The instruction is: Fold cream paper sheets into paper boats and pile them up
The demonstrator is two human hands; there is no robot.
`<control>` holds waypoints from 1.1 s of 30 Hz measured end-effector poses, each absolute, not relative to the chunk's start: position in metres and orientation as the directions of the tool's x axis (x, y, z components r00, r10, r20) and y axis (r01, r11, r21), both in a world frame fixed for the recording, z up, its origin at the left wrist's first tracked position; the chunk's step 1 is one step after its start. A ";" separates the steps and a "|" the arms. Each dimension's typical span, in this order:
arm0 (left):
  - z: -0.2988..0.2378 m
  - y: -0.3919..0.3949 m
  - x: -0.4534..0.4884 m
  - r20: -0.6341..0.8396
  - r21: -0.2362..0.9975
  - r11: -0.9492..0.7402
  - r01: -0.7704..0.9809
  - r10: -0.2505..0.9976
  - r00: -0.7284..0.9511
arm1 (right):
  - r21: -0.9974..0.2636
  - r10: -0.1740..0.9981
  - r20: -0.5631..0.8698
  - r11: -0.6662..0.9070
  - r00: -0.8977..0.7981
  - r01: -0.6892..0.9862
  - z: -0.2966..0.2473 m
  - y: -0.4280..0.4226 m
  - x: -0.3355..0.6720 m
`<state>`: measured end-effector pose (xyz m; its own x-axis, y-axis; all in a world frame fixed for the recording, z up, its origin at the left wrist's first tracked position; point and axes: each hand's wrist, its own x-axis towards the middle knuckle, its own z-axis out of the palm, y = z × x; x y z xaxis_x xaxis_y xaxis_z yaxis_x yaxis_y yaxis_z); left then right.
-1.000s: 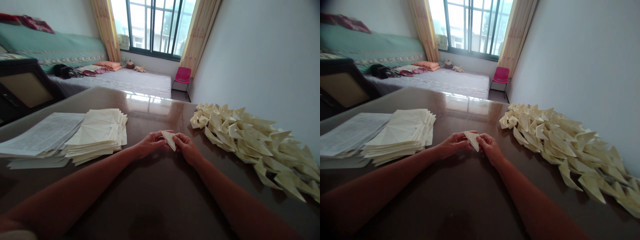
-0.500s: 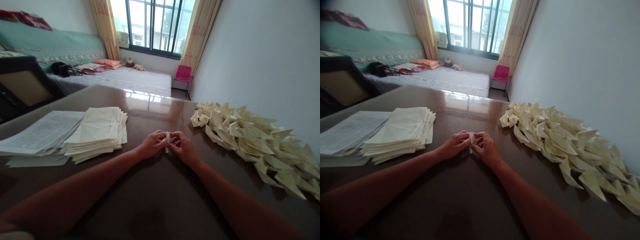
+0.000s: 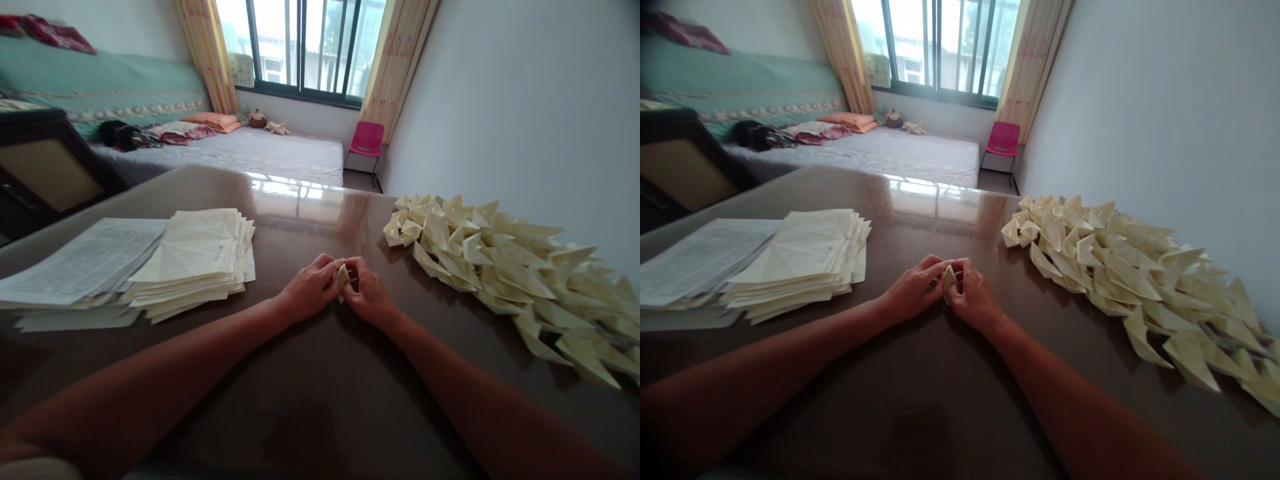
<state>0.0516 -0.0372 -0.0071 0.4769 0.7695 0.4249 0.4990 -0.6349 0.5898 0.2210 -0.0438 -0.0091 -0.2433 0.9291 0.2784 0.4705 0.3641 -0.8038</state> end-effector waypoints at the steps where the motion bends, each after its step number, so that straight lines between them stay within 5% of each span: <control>1: -0.007 -0.039 0.053 0.426 0.572 -0.638 0.515 0.768 0.478 | -0.772 0.927 0.304 0.375 -0.220 0.513 -0.009 -0.045 0.219; 11: -0.011 -0.030 0.051 0.347 0.662 -0.496 0.562 0.867 0.357 | -0.713 0.875 0.408 0.484 -0.261 0.508 -0.014 -0.043 0.219; 22: 0.010 -0.021 0.021 0.259 0.464 -0.708 0.532 0.683 0.683 | -0.624 0.721 0.342 0.654 -0.603 0.428 0.001 -0.031 0.248; 33: 0.019 -0.017 0.013 0.225 0.212 -0.867 0.452 0.493 0.840 | -0.440 0.629 0.278 0.755 -0.726 0.486 0.009 -0.025 0.267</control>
<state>0.0134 -0.0166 0.0187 0.8403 0.4931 0.2254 0.4518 -0.8667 0.2116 0.2667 -0.0247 0.0089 -0.7262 0.6290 0.2775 0.4859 0.7552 -0.4400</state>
